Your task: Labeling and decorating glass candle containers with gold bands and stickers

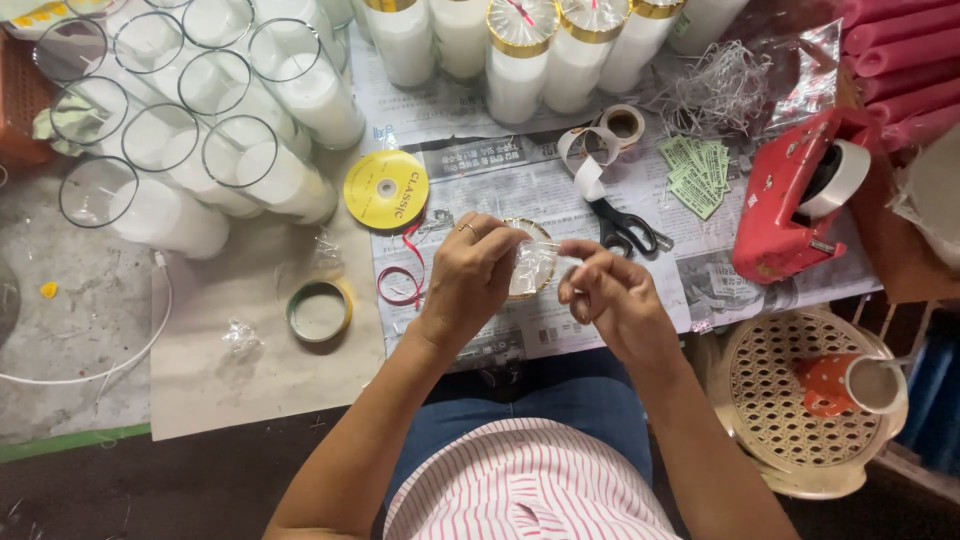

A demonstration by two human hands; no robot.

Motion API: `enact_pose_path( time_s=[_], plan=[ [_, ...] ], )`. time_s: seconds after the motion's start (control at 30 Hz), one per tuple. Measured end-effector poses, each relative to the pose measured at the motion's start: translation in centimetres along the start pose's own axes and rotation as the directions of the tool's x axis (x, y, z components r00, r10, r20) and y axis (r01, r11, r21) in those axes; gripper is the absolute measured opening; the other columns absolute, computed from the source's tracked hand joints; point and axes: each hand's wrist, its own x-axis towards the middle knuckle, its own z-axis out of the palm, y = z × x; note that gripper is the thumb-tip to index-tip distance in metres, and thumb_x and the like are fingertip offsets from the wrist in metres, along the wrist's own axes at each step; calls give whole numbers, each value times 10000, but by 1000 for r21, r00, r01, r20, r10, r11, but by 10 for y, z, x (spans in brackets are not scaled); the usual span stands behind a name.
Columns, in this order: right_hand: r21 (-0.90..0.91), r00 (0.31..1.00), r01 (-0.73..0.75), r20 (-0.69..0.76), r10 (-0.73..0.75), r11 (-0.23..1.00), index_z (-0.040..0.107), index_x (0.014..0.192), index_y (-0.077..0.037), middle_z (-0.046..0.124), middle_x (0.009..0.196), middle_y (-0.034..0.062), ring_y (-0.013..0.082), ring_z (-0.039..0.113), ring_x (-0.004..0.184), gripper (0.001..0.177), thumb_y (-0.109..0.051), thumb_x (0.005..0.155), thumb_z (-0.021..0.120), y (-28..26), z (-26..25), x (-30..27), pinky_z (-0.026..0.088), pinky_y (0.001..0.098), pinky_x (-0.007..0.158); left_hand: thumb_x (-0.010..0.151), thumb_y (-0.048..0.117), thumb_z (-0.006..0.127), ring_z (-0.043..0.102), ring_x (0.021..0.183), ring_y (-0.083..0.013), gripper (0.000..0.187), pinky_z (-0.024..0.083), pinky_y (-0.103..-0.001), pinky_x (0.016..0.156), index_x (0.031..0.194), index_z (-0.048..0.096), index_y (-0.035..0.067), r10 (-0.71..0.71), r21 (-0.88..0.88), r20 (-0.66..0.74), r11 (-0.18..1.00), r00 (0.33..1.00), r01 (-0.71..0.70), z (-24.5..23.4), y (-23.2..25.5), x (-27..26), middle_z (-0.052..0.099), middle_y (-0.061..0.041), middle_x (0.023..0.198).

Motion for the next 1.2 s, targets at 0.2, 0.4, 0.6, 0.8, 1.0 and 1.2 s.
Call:
enact_pose_path(
  time_s=[0.2,0.4,0.6,0.8,1.0,1.2],
  plan=[
    [206,994,-73,-61,87,976,593,962,3,699,963,205,252,701,689,198,-177,1042,566,16,-14,32,491,258,477,933,-15,618,644,763,-281,160,556,-372,689,917,714,112,-56,6,0,998,998,56,-1,8,1,632,-69,797],
    [308,973,-139,-136,188,941,582,935,-21,679,856,166,257,708,708,161,-153,1025,602,35,-5,-3,576,314,607,919,-14,637,632,756,-272,144,550,-363,685,896,696,116,-49,83,0,995,999,49,8,5,-3,612,-58,783],
    [632,930,-186,-134,343,752,675,982,-84,727,1026,84,234,714,898,83,-158,996,640,34,0,-31,575,310,761,936,4,634,627,743,-276,132,545,-369,675,888,685,116,-16,85,29,996,999,13,6,6,3,606,-56,775],
    [936,875,-219,62,480,277,689,978,-95,698,1003,4,164,656,906,58,-95,973,631,63,20,-59,506,243,742,943,45,635,598,714,-259,147,533,-357,649,845,668,149,124,62,21,990,992,-125,36,21,10,579,-35,752],
    [915,893,-388,344,292,108,609,975,-111,457,782,-62,38,445,693,69,-69,958,661,34,16,-65,349,191,562,1053,45,482,607,833,-309,207,512,-431,769,1011,680,0,318,-416,109,875,942,-247,-17,108,63,660,-150,978],
    [736,903,-373,427,39,565,602,932,-108,530,788,-30,88,497,702,46,-106,973,624,-31,11,-19,388,248,625,1176,276,163,670,968,-344,548,537,-463,960,1168,661,49,587,-699,168,637,792,-325,-67,168,117,659,-117,1118]
  ],
)
